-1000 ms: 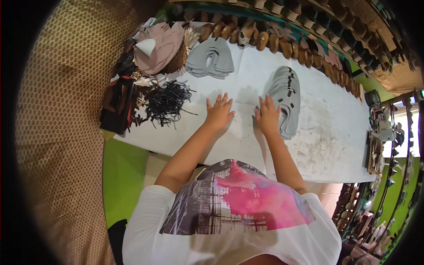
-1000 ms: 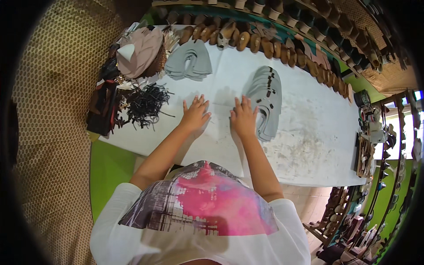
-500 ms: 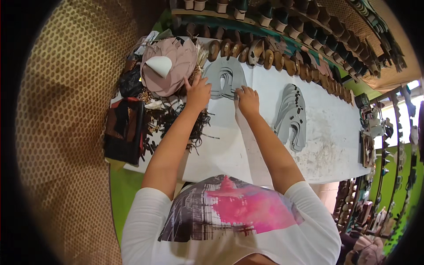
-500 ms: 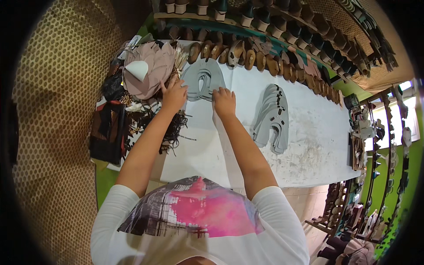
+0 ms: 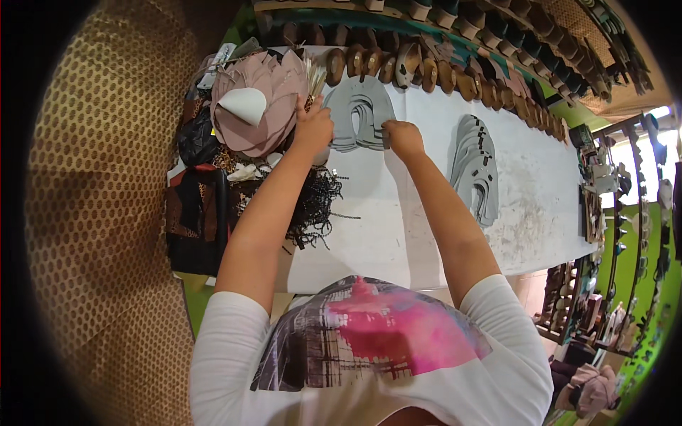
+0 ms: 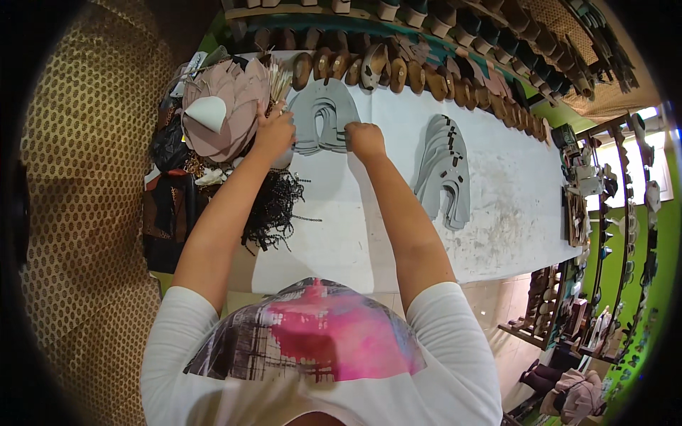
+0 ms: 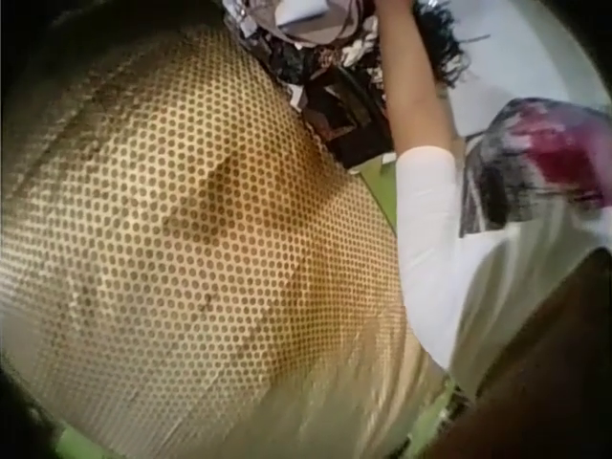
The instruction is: Assembling and preparing shoe upper components at a manufacturing station.
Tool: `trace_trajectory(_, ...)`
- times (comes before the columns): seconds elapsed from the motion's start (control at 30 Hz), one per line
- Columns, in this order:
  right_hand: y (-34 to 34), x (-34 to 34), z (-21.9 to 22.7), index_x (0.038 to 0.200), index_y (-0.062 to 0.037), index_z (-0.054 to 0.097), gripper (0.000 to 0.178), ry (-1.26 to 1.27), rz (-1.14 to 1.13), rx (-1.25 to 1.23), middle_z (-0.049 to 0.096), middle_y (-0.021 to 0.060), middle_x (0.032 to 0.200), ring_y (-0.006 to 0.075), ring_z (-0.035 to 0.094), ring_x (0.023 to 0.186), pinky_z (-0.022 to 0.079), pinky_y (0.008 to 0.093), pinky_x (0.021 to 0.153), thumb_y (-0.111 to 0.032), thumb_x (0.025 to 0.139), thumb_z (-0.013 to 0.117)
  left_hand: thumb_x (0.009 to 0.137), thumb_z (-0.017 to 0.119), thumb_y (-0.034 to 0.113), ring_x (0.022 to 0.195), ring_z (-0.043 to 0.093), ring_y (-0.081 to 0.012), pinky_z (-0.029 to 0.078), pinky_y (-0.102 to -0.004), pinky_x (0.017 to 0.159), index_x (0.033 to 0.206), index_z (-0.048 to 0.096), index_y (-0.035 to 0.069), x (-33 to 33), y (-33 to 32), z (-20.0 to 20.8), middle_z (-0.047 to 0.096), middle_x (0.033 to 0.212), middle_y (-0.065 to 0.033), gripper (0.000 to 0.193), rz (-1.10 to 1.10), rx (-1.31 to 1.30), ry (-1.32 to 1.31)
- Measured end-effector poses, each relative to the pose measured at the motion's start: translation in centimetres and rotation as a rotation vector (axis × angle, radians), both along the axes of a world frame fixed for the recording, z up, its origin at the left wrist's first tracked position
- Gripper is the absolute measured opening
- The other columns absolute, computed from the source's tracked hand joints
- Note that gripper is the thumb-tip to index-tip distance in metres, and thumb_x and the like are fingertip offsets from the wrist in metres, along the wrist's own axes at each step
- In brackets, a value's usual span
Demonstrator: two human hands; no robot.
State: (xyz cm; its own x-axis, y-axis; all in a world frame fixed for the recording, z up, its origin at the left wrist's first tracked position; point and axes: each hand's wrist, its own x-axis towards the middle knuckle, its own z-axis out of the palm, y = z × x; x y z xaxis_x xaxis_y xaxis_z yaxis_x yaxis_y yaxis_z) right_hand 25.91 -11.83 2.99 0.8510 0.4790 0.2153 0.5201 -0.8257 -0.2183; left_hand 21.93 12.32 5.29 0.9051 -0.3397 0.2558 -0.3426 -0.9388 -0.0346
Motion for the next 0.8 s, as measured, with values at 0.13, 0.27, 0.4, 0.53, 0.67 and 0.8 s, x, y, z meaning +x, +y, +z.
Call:
trace_trajectory(0.13, 0.5, 0.0, 0.4, 0.087, -0.0090, 0.065, 0.017, 0.072, -0.029, 0.036, 0.065, 0.0085, 0.085, 0.0287, 0.061, 0.078, 0.048, 0.0371, 0.070, -0.011, 0.075, 0.052, 0.065, 0.072, 0.026, 0.125, 0.035, -0.0236, 0.013, -0.0671, 0.099, 0.073, 0.069, 0.015, 0.1, 0.0, 0.4, 0.058, 0.112, 0.0014, 0.013, 0.032, 0.097, 0.065)
trace_trajectory(0.27, 0.5, 0.0, -0.2, 0.079, -0.0095, 0.064, 0.011, 0.010, -0.064, 0.060, 0.064, 0.0093, 0.077, 0.0287, 0.061, 0.073, 0.048, 0.0376, 0.067, -0.011, 0.073, 0.056, 0.066, 0.072, 0.026, 0.125, 0.035, -0.0211, 0.012, -0.0678, 0.098, 0.075, 0.069, 0.016, -0.2, 0.2, 0.7, 0.058, 0.111, 0.0016, 0.013, 0.006, 0.052, 0.073)
trace_trajectory(0.4, 0.3, 0.1, -0.4, 0.084, -0.0086, 0.064, 0.013, 0.043, -0.060, 0.067, 0.064, 0.0103, 0.078, 0.0291, 0.060, 0.075, 0.048, 0.0383, 0.069, -0.013, 0.076, 0.055, 0.065, 0.071, 0.025, 0.120, 0.040, -0.0216, 0.014, -0.0663, 0.099, 0.071, 0.070, 0.017, -0.2, 0.3, -0.1, 0.058, 0.104, 0.0040, 0.009, -0.070, -0.019, -0.039)
trace_trajectory(0.53, 0.5, 0.1, -0.2, 0.084, -0.0088, 0.064, 0.013, 0.061, -0.087, 0.074, 0.064, 0.0102, 0.079, 0.0289, 0.060, 0.076, 0.048, 0.0382, 0.069, -0.013, 0.075, 0.055, 0.066, 0.070, 0.023, 0.120, 0.040, -0.0211, 0.012, -0.0667, 0.099, 0.070, 0.070, 0.019, 0.2, 0.8, -0.8, 0.059, 0.105, 0.0054, 0.006, -0.070, -0.057, 0.007)
trace_trajectory(0.67, 0.5, 0.3, -0.1, 0.086, -0.0096, 0.065, 0.015, 0.107, -0.089, 0.075, 0.065, 0.0105, 0.080, 0.0283, 0.061, 0.077, 0.048, 0.0379, 0.070, -0.013, 0.075, 0.056, 0.067, 0.069, 0.021, 0.121, 0.039, -0.0210, 0.008, -0.0671, 0.100, 0.069, 0.070, 0.021, 0.5, 1.3, -0.8, 0.060, 0.105, 0.0066, 0.003, -0.083, -0.091, 0.053)
trace_trajectory(0.8, -0.2, 0.6, -0.5, 0.076, -0.0116, 0.066, 0.011, 0.014, -0.060, 0.128, 0.063, 0.0095, 0.070, 0.0271, 0.061, 0.069, 0.048, 0.0380, 0.066, -0.013, 0.071, 0.057, 0.067, 0.068, 0.018, 0.122, 0.039, -0.0210, 0.006, -0.0677, 0.099, 0.069, 0.069, 0.021, 0.8, 0.8, 0.2, 0.061, 0.104, 0.0073, 0.004, -0.063, -0.086, 0.158)
